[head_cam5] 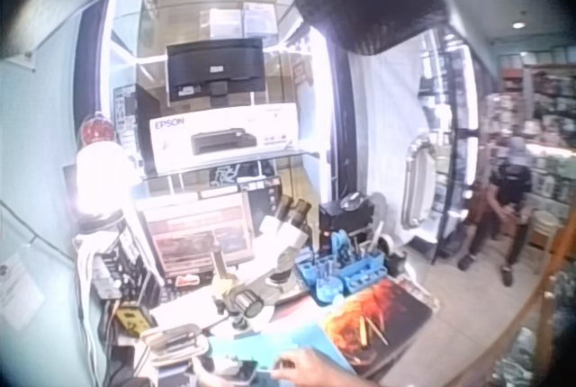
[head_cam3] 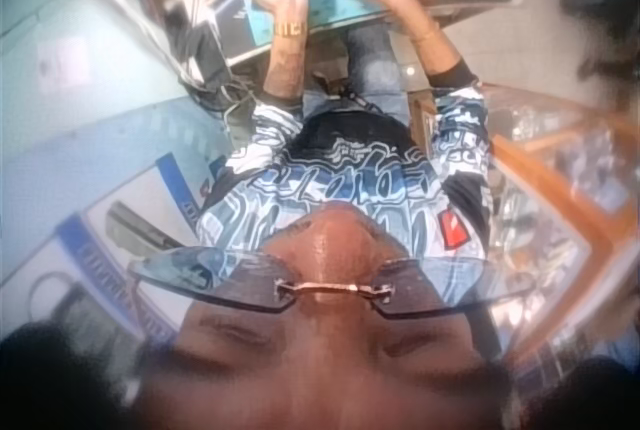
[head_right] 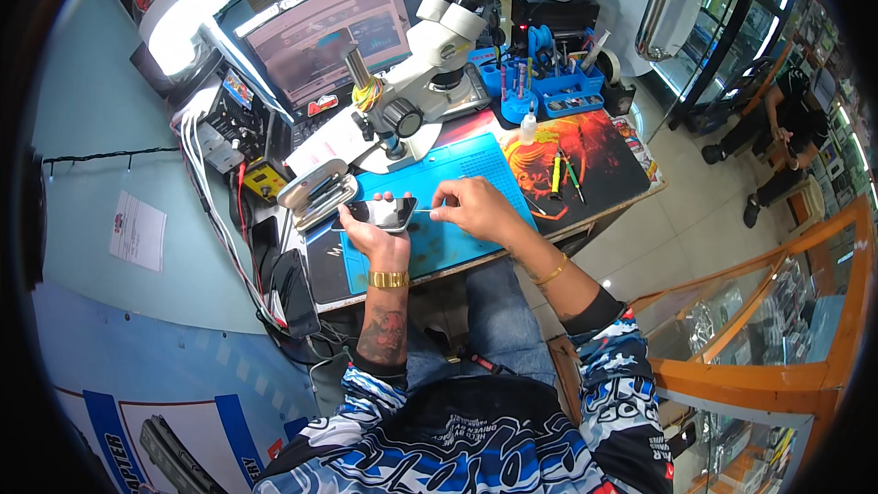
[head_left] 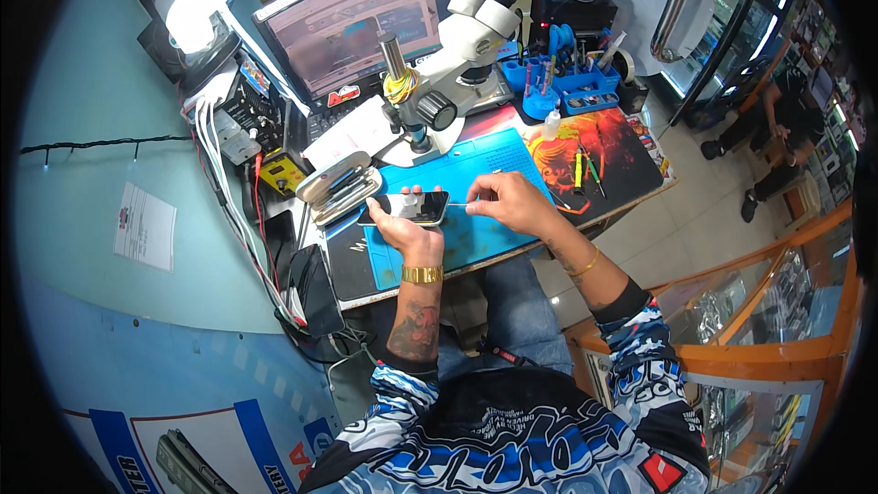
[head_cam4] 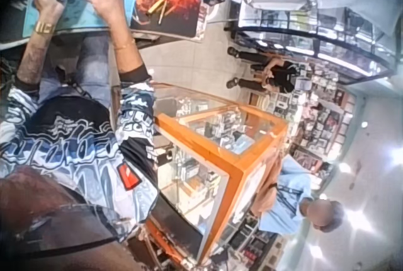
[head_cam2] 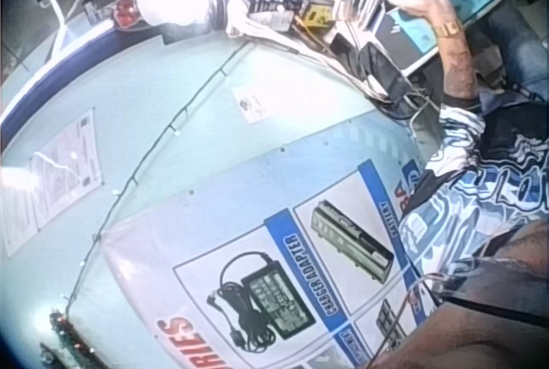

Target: The person uses a prying tool to open the back cover of a smartphone, then disconnects internal ribbon cables and removes the battery. The person places the disassembled phone on the workbench and briefly interacts with a customer at the counter.

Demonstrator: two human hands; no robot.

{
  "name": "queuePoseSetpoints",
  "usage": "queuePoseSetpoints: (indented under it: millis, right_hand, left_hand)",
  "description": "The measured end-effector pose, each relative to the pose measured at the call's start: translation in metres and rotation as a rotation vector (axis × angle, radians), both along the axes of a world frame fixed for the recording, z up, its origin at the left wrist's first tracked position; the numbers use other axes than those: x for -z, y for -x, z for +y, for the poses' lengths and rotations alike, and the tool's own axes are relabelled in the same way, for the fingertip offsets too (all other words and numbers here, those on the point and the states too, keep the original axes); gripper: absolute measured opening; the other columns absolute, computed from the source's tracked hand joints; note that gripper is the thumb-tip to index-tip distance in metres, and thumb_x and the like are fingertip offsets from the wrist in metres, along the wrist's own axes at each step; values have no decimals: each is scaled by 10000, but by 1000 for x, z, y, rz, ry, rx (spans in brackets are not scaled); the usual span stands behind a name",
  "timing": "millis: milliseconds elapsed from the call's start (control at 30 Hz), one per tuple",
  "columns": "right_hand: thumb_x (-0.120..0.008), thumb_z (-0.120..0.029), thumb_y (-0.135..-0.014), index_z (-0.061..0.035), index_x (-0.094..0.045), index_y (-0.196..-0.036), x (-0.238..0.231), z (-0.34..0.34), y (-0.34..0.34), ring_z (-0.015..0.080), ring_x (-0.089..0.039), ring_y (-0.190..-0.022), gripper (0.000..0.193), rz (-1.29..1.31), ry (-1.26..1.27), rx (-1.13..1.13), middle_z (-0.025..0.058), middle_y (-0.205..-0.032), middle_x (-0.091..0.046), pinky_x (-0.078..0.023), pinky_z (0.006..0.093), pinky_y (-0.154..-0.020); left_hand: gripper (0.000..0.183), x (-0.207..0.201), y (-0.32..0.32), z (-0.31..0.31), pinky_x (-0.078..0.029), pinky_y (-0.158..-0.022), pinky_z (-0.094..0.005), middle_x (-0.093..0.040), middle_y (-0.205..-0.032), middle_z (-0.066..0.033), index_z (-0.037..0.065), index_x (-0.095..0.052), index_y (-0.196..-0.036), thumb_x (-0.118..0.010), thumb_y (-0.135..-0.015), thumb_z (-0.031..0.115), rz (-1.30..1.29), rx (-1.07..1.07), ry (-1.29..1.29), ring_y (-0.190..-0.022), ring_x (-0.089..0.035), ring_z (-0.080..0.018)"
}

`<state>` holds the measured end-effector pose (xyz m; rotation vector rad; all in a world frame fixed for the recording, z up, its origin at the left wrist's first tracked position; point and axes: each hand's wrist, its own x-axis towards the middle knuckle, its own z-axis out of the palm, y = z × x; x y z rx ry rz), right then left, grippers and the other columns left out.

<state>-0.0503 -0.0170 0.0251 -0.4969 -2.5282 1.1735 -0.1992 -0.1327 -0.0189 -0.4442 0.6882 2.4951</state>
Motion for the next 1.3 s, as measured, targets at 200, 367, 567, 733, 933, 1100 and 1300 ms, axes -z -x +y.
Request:
queuePoseSetpoints:
  millis: [200, 367, 567, 733, 933, 1100, 1300]
  right_hand:
    - [-787, -327, -838, -37, -739, -986, -5, -1, 4, 318, -691, -796, 329, -152, 52, -36, 159, -858, -723, -534, 430, -715]
    - [-784, -257, -832, -39, -712, -951, -1, -6, 1, 335, -679, -841, 259, -4, -135, -5, 150, -851, -706, -529, 450, -760]
    - [-772, -213, -850, -37, -717, -957, 17, -1, -2, 282, -674, -783, 214, 160, -104, 88, 126, -812, -692, -520, 421, -707]
    - [-738, -214, -917, -11, -715, -917, 25, -7, 13, 116, -545, -549, 205, -1, 517, 185, 15, -640, -580, -436, 292, -521]
    - [-742, -205, -908, -3, -708, -837, 25, -23, 25, 30, -433, -506, 216, 81, 948, 212, -42, -619, -535, -309, 221, -449]
    - [-717, -172, -861, -28, -706, -804, 43, -4, 20, 261, -628, -590, 155, 135, 278, 340, 101, -663, -658, -476, 395, -539]
    - [-710, -176, -861, -49, -715, -909, 54, 43, -10, 448, -689, -791, 135, -145, -382, 549, 206, -828, -720, -554, 542, -720]
  left_hand:
    - [468, 0, 0, -1, -570, -748, -605, -551, -939, -61, 170, -467, -1237, -493, -1023, 586, -3, 8, -12, -824, -599, -236]
    - [467, -5, -3, -1, -570, -750, -606, -558, -942, -58, 174, -468, -1233, -508, -1018, 587, -10, -20, 24, -836, -608, -242]
    - [486, 1, -3, 0, -573, -773, -630, -557, -1026, -81, 161, -467, -1238, -512, -1015, 591, 18, -27, -17, -894, -612, -258]
    - [517, 2, -10, 1, -583, -808, -650, -542, -1103, -106, 134, -461, -1254, -503, -1017, 591, 69, -44, -3, -956, -604, -272]
    - [541, -2, -17, 5, -597, -801, -644, -533, -1138, -123, 105, -458, -1254, -503, -1017, 589, 136, -52, 15, -991, -602, -277]
    - [523, 1, -9, 2, -589, -801, -645, -528, -1110, -112, 111, -452, -1252, -491, -1024, 581, 97, -67, -3, -958, -609, -274]
    - [496, -1, -1, -6, -560, -835, -663, -525, -1018, -96, 119, -446, -1219, -445, -1034, 579, -27, 6, -58, -885, -596, -256]
